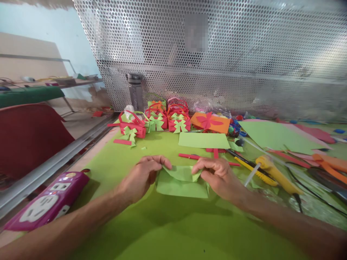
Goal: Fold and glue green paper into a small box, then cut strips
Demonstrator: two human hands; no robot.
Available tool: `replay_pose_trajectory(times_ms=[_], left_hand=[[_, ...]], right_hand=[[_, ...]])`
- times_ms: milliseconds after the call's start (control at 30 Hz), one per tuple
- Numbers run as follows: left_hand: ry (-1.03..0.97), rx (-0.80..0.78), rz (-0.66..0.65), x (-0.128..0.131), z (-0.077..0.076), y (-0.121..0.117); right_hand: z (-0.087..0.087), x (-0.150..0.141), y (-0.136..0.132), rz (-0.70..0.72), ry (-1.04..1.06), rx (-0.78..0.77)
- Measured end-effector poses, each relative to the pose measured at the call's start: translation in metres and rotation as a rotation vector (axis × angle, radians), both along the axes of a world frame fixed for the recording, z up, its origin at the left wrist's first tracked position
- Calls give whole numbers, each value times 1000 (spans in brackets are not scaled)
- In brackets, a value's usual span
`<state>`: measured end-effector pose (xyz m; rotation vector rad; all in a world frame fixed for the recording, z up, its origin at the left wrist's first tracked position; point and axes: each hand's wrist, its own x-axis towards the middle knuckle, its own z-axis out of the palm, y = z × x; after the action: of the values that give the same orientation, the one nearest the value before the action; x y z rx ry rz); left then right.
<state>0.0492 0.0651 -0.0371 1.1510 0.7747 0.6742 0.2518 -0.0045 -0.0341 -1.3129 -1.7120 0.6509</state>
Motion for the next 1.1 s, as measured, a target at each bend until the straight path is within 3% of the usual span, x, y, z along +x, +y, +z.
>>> replay_pose_trajectory(times_ms=[233,467,733,1100], left_hand=[[69,141,7,1,3,-8],[256,424,47,1,14,-12],[310,535,24,1,12,-21],[230,462,-78,0,10,-15]], right_hand=[[2,-2,-2,14,-67,-30],[16,1,-3,100,-14,-293],[5,-8,3,-43,193,-169],[5,-5,2,-5,70,-104]])
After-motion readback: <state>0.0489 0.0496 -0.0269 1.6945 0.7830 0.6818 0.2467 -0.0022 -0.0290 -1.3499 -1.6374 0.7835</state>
